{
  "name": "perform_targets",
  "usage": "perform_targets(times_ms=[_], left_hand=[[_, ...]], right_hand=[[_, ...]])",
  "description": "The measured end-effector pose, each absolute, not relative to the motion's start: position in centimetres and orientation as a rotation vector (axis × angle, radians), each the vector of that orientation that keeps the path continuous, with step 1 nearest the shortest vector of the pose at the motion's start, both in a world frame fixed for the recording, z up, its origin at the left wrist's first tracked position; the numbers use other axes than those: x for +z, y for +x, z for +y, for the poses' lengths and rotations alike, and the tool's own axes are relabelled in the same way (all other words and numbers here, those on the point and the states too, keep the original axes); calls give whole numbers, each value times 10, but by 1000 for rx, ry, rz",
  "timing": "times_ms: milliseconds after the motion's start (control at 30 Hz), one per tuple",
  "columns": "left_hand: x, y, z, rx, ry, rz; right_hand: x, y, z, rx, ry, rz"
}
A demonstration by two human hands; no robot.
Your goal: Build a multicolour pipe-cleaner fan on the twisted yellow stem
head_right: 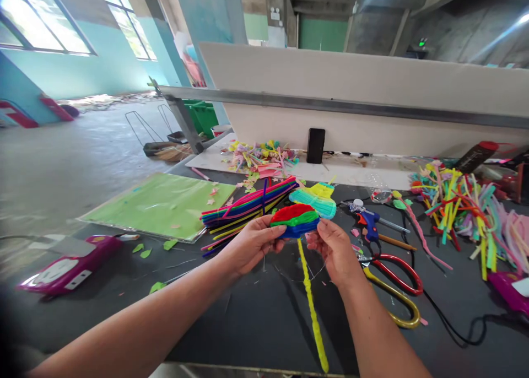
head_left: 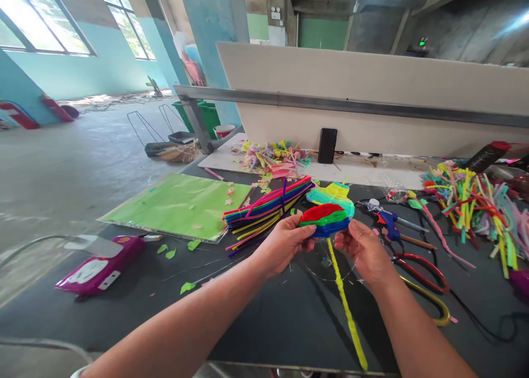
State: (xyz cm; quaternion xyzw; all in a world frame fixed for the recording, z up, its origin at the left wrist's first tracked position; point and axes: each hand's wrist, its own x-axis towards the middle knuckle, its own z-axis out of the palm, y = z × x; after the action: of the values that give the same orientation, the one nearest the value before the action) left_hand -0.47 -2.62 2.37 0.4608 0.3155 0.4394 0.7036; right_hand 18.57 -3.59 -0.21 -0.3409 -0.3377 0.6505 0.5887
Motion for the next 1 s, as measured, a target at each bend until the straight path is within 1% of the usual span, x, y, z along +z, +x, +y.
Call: perform_targets(times_ms=[167,367,533,633,833,1000], left_hand=[[20,-1,-29,973,1155,756],[21,0,-30,1192,1759,945],[23,-6,-30,1148,1959,1061],[23,-7,-29,1132,1902,1052],[25,-5,-27,1059,1443,820],[26,-4,-29,1033,1215,802]], right_hand=[[-2,185,-36,1464,-868,-794],[-4,183,-38,1553,-827,-711],[-4,181,-39,1580,-796,-683],[-3,180,-40,1557,-801,-702],[1,174,-46,1474,-821,-753],[2,170,-49,1496,-819,-795]])
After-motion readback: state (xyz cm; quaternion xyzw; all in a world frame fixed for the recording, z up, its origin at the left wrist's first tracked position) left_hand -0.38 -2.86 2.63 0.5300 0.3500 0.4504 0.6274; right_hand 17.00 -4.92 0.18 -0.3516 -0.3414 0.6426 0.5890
